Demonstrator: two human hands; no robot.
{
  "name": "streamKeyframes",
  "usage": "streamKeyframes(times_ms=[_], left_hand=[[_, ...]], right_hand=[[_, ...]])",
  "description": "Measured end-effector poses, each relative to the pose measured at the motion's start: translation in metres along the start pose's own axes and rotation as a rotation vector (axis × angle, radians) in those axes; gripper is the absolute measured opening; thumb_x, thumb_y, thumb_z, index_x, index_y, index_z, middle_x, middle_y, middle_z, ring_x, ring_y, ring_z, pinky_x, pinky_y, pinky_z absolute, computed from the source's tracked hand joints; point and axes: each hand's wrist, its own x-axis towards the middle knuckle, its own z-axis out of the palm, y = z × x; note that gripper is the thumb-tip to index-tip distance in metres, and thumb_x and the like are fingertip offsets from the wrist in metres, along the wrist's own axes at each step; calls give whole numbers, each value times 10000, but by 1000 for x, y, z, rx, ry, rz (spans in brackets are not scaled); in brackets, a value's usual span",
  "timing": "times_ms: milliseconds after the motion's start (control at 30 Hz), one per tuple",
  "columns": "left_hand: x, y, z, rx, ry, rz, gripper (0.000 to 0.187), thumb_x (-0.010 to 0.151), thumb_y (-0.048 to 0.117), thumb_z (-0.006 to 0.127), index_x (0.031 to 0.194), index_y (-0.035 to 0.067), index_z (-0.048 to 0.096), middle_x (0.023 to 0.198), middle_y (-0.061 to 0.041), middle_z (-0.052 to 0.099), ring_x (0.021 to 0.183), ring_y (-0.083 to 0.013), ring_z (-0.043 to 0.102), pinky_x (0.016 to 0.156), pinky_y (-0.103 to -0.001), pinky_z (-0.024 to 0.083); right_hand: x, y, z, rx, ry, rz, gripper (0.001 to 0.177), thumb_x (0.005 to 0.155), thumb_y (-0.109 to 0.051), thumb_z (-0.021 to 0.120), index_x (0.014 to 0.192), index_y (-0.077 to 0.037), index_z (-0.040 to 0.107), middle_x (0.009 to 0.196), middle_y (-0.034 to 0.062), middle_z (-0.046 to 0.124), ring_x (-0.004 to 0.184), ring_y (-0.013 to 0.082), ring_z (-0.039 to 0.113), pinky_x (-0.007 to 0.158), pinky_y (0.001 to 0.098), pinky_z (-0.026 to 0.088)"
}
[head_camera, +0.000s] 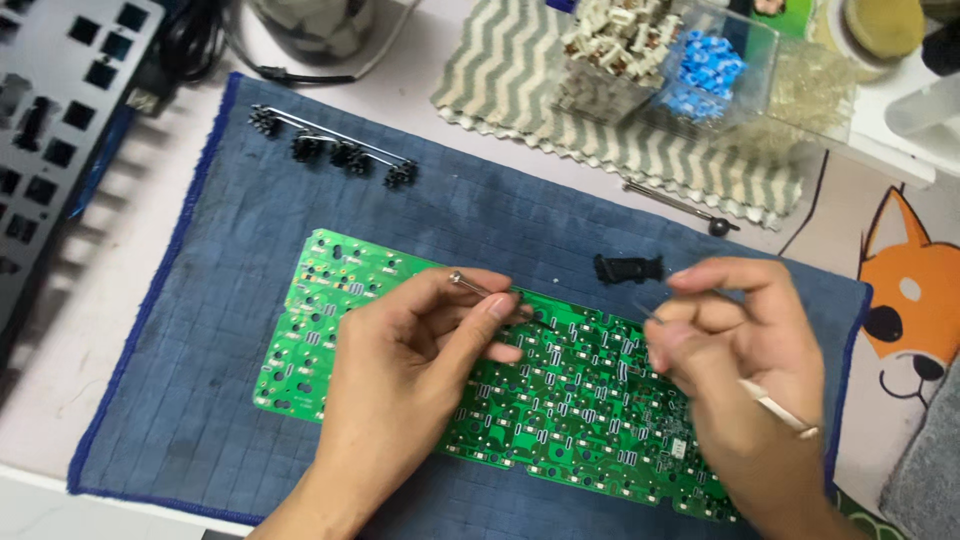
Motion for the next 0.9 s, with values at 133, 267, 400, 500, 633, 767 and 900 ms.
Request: streamKeyframes(times_ms=[133, 267, 400, 500, 633, 767, 900], left_hand=[[0, -5, 3, -32, 4, 51, 205, 1017, 151, 796, 1145, 3, 855, 988, -139, 952, 821, -191, 943, 777, -257, 826], [-1, -5, 3, -8, 9, 80, 195, 1019, 154, 796, 1138, 8, 849, 1006, -141, 963, 785, -195, 952, 749, -238, 806], [-1, -5, 3, 14, 11, 105, 180, 1017, 136, 798, 1134, 6, 845, 1015, -137, 956, 802, -184, 950, 745, -240, 820], [-1, -5, 3, 0, 10, 91, 161, 1009, 110, 811, 1118, -4, 845, 1026, -145, 959, 750, -188, 945, 732, -230, 797], [0, -4, 4, 66, 27, 62, 168, 998, 144, 824, 1119, 34, 863, 1001, -121, 981, 727, -181, 972, 690, -213, 789], [-1, -5, 6, -5, 23, 96, 140, 1012, 64, 796, 1113, -24, 835, 1029, -164, 935, 845, -192, 941, 754, -254, 841], [-1, -5, 7, 2, 31, 99, 124, 1012, 55, 796, 1100, -26, 830, 1045, -164, 923, 839, -181, 926, 751, -254, 846]], right_hand=[[-8, 11, 5, 70, 6, -34, 227, 968, 95, 714, 1108, -46, 604, 879, 100, 701, 726, 95, 593, 660, 231, 460], [-9, 16, 6, 114, -35, -70, 266, 941, 147, 729, 971, -72, 581, 929, 157, 678, 732, 132, 570, 586, 243, 405], [-7, 12, 9, 49, -7, -89, 294, 936, 108, 756, 935, -99, 548, 902, 149, 668, 750, 122, 576, 584, 241, 397], [-8, 6, 8, 28, -67, -64, 304, 912, 101, 770, 930, -126, 569, 886, 123, 708, 686, 102, 594, 576, 229, 415], [-16, 2, 11, -65, -47, -73, 352, 910, 89, 816, 887, -117, 531, 826, 105, 714, 589, 90, 565, 537, 232, 439], [-14, -12, 22, -370, -47, -59, 498, 820, 16, 871, 705, -121, 407, 692, -10, 751, 574, 82, 548, 576, 246, 413], [-7, -10, 30, -467, -85, -240, 526, 771, 28, 871, 625, -103, 382, 624, -12, 686, 525, 62, 534, 541, 210, 424]])
